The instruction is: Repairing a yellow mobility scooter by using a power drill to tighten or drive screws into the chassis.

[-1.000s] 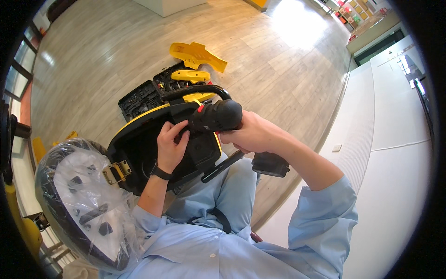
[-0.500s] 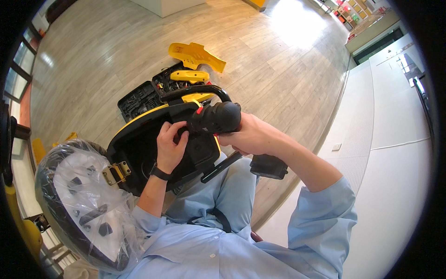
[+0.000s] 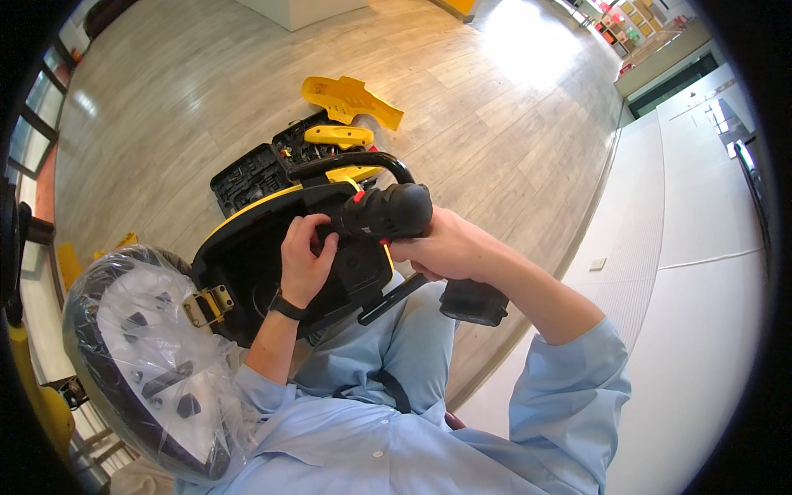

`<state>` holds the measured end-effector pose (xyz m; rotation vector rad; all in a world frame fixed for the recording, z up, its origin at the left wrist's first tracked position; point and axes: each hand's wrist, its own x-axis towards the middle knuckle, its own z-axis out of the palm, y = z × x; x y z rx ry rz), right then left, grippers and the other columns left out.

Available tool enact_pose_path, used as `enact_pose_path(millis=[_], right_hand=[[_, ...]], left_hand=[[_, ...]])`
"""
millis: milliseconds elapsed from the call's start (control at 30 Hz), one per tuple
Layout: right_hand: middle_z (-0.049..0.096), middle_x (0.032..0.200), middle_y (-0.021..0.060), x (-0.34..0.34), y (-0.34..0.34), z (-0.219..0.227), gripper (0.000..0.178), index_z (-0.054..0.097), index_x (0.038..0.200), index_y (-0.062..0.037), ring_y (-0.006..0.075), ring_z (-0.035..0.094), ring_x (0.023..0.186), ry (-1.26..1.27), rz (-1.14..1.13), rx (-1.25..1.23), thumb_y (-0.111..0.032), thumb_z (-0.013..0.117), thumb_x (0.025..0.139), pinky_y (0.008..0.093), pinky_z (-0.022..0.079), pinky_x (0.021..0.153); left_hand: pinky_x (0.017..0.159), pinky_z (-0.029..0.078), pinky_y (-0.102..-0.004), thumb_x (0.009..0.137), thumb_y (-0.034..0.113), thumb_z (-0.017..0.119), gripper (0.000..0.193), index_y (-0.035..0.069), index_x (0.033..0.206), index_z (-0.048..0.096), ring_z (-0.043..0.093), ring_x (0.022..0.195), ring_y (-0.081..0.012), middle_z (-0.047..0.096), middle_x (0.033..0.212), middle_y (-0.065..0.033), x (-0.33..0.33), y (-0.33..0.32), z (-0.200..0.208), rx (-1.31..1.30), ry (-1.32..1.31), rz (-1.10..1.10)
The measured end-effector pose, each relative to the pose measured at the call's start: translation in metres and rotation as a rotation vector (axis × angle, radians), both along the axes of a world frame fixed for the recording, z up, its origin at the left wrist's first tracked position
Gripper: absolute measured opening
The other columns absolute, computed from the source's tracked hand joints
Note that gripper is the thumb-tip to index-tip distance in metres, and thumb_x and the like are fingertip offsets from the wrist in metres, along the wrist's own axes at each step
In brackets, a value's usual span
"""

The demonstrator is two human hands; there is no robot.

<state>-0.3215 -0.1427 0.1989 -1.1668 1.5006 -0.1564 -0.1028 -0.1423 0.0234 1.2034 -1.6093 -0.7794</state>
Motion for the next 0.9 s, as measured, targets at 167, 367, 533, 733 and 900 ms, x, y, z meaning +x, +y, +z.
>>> enact_pose_path(millis=[167, 367, 533, 733, 900], right_hand=[[0.059, 0.065, 0.0034, 0.005, 0.003, 0.003, 0.023, 0.065, 0.101, -0.0024, 0.0123, 0.058, 0.056, -0.003, 0.026, -0.071, -0.018, 0.070, 0.085, 0.0293, 0.046, 0.053], [0.060, 0.068, 0.0036, 0.005, 0.001, 0.004, 0.022, 0.065, 0.101, -0.0016, 0.0122, 0.057, 0.057, 0.047, 0.001, -0.032, -0.015, 0.069, 0.084, 0.0296, 0.046, 0.052], [0.056, 0.064, 0.0030, 0.000, 0.003, 0.000, 0.018, 0.064, 0.096, -0.0029, 0.0120, 0.055, 0.054, -0.013, -0.068, -0.008, -0.013, 0.068, 0.082, 0.0294, 0.044, 0.050], [0.055, 0.061, 0.0023, -0.001, 0.007, -0.001, 0.016, 0.063, 0.093, -0.0029, 0.0114, 0.053, 0.052, -0.001, -0.056, -0.003, -0.012, 0.067, 0.080, 0.0289, 0.042, 0.049], [0.055, 0.061, 0.0016, 0.000, 0.009, -0.003, 0.015, 0.063, 0.092, -0.0028, 0.0109, 0.052, 0.052, -0.025, -0.092, 0.014, -0.012, 0.067, 0.080, 0.0283, 0.041, 0.049]], left_hand=[[0.058, 0.045, -0.0323, 0.085, 0.002, 0.072, 0.024, 0.006, 0.107, 0.067, 0.053, 0.065, -0.0185, 0.050, 0.083, -0.0077, 0.000, 0.000, -0.001, -0.002, -0.011, -0.003], [0.058, 0.046, -0.0324, 0.085, 0.002, 0.072, 0.024, 0.006, 0.108, 0.067, 0.054, 0.064, -0.0188, 0.051, 0.084, -0.0080, -0.001, 0.001, 0.000, 0.013, -0.008, 0.003], [0.058, 0.046, -0.0332, 0.084, 0.002, 0.072, 0.025, 0.005, 0.108, 0.066, 0.054, 0.064, -0.0197, 0.052, 0.084, -0.0087, 0.000, 0.001, 0.000, 0.007, -0.016, 0.005], [0.057, 0.045, -0.0339, 0.082, 0.002, 0.073, 0.029, 0.004, 0.108, 0.061, 0.053, 0.065, -0.0198, 0.052, 0.084, -0.0090, -0.001, -0.001, -0.002, -0.013, 0.003, 0.025], [0.057, 0.045, -0.0337, 0.082, 0.002, 0.073, 0.029, 0.004, 0.108, 0.061, 0.053, 0.065, -0.0198, 0.053, 0.085, -0.0089, -0.003, -0.002, -0.005, 0.000, 0.003, 0.024]])
